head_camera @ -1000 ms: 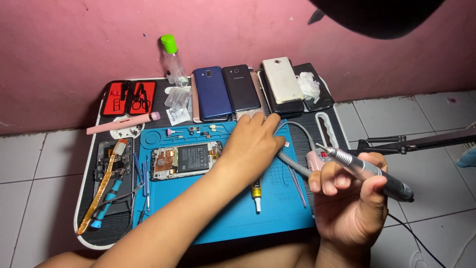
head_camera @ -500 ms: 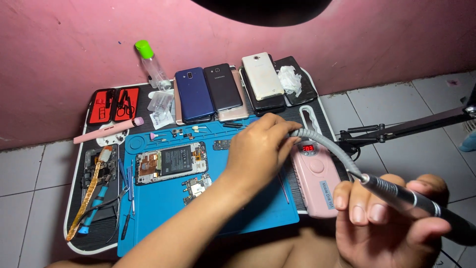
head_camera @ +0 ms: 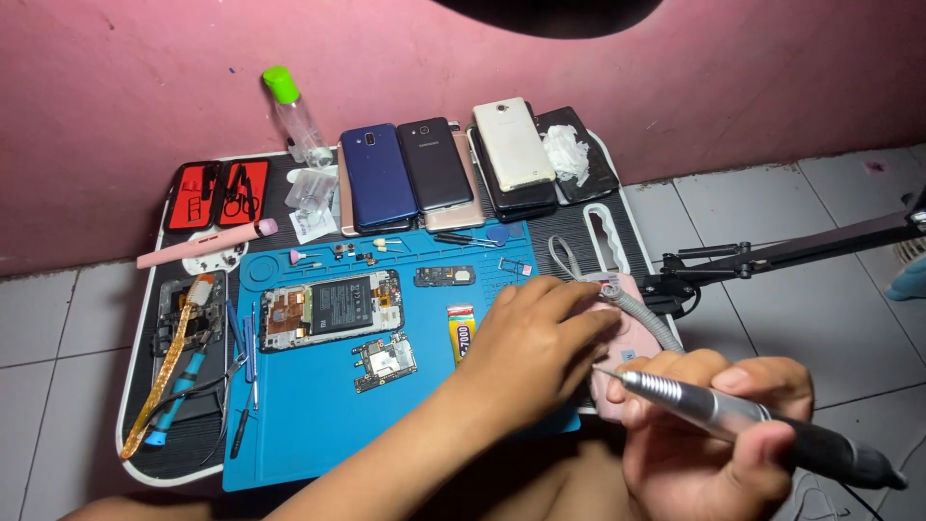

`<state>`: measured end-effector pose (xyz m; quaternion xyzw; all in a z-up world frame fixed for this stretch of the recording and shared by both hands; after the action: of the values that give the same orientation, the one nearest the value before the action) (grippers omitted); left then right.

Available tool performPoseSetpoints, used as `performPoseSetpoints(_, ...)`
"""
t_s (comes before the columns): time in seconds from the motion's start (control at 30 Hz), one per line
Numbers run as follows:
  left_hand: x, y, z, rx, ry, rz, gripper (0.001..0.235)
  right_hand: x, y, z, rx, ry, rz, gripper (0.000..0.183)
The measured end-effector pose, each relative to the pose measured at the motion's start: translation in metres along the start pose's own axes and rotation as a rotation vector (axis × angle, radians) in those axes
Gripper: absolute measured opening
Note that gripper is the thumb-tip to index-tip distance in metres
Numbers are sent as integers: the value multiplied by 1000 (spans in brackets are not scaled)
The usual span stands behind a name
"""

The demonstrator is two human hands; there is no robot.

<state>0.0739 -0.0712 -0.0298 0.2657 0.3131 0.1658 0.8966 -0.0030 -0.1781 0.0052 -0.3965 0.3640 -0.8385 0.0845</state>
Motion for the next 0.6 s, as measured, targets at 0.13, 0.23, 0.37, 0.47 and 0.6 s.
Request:
performPoseSetpoints(0.13, 6, 48, -23, 19, -104, -57, 22, -19, 0, -6, -166, 31, -185, 37)
performPoseSetpoints(0.23, 17, 75, -42, 80, -104, -80, 19, -29, -5, -11, -139, 57, -274, 35)
performPoseSetpoints(0.37, 22, 95, -38, 33, -138, -24, 17, -29, -10, -17, -109, 132, -316, 33)
performPoseSetpoints(0.47, 20, 83, -17, 32, -228, 19, 25, -13, -16, -10, -115, 228, -310, 37)
performPoseSetpoints(0.6, 28, 27, 29, 22, -317, 58, 41, 3, 5, -9, -178, 235, -301, 40)
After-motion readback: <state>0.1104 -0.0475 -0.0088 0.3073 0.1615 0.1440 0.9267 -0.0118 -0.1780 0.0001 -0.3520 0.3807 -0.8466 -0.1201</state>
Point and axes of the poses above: each hand's wrist, its own z-axis towards the middle knuckle, its own y-axis out of the back of the hand, x = y × z, the point moved 7 cm from there along z, towards the middle knuckle, and after that the axes turned 13 degrees about -x, right-handed, at the moved point
